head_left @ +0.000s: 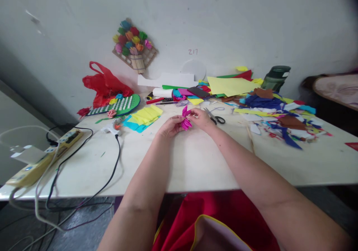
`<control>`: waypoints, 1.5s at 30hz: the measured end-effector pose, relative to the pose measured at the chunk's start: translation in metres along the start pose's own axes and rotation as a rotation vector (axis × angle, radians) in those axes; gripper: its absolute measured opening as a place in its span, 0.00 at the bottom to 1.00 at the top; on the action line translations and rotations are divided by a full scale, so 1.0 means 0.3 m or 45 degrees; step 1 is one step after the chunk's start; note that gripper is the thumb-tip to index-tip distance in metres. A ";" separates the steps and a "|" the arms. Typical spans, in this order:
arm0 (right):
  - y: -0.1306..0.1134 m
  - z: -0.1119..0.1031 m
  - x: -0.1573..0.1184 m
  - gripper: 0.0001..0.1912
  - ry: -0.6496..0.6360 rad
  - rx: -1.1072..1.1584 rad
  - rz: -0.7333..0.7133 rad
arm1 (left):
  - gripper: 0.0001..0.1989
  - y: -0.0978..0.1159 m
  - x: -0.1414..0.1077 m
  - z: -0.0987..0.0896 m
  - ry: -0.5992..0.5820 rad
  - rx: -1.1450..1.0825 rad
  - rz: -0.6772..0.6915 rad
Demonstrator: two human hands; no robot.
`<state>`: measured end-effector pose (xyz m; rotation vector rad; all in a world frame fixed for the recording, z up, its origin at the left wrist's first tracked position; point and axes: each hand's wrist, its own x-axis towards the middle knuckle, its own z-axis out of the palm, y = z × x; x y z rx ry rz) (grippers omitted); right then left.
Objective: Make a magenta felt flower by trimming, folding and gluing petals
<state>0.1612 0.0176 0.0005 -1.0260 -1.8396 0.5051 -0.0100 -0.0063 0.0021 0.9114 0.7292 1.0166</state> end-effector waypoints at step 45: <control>-0.018 -0.042 -0.007 0.05 -0.075 0.197 0.171 | 0.06 -0.012 -0.001 0.034 0.078 0.471 0.153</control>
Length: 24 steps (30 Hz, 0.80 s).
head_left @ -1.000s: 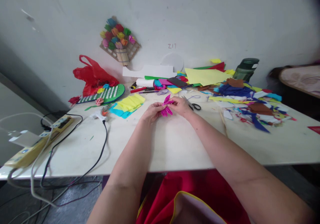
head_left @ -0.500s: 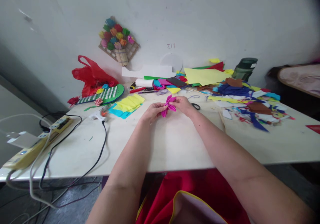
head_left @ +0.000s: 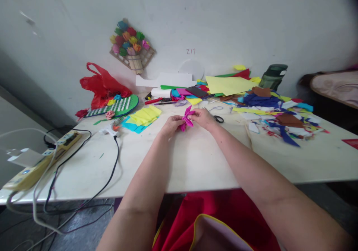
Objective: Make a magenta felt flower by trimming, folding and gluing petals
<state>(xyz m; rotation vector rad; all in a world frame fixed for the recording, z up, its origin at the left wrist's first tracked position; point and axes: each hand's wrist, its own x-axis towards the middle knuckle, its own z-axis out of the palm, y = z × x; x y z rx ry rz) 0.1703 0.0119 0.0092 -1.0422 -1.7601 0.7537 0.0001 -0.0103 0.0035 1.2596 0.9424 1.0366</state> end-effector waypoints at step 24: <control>-0.003 -0.032 0.005 0.09 -0.126 0.543 0.438 | 0.08 0.034 -0.026 0.024 -0.076 0.556 0.275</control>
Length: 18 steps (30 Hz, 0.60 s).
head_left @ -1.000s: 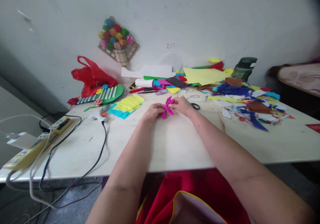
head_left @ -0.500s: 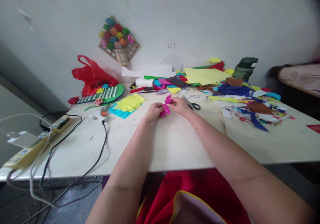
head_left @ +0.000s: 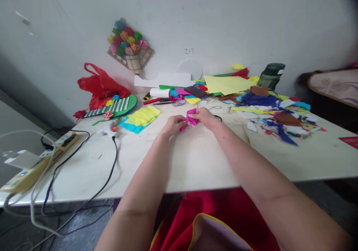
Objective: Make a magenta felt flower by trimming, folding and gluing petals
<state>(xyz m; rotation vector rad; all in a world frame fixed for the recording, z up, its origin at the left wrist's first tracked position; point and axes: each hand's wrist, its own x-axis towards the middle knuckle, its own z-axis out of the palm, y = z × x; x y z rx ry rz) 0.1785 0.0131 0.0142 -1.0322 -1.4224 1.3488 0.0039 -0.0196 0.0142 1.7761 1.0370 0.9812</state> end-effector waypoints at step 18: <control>-0.006 0.029 0.004 0.06 0.219 -0.541 -0.641 | 0.03 -0.002 0.018 0.028 0.144 -0.210 -0.104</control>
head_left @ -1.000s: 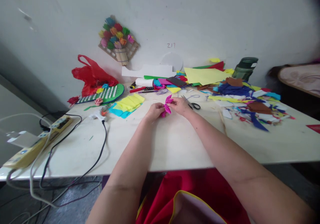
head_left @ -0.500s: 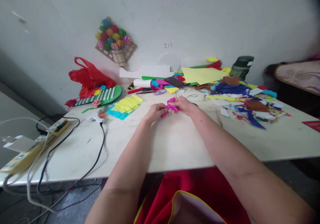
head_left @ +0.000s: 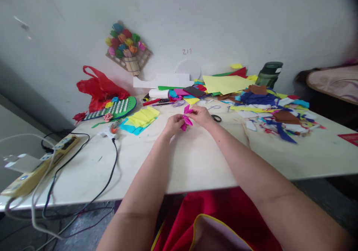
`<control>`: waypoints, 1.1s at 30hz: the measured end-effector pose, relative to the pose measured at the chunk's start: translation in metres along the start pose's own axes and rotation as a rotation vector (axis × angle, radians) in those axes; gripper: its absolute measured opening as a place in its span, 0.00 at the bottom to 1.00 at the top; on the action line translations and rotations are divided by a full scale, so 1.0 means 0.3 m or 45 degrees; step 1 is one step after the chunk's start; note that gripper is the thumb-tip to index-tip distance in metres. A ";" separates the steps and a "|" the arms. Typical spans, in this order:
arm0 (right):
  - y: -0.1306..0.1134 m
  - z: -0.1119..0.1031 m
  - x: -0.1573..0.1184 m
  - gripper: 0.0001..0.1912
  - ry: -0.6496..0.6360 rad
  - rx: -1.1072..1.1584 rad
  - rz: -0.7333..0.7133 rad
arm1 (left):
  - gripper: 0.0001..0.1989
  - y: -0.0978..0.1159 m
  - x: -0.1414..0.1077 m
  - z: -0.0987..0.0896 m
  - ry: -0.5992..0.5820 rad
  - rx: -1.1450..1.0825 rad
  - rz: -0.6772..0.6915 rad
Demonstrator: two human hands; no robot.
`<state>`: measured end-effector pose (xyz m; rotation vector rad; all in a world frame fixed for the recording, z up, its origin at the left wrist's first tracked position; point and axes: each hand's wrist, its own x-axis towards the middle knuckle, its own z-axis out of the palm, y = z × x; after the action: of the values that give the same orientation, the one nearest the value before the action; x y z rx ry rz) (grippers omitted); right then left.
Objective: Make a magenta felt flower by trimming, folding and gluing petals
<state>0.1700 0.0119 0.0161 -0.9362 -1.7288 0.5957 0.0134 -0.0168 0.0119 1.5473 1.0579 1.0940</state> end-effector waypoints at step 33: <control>0.023 0.026 -0.014 0.11 -0.233 0.132 -0.203 | 0.03 0.006 -0.008 -0.028 0.109 -0.187 -0.178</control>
<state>0.1656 0.0128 0.0060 -0.6809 -1.8953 0.6756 0.0050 -0.0176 0.0146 1.3010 1.1008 1.1235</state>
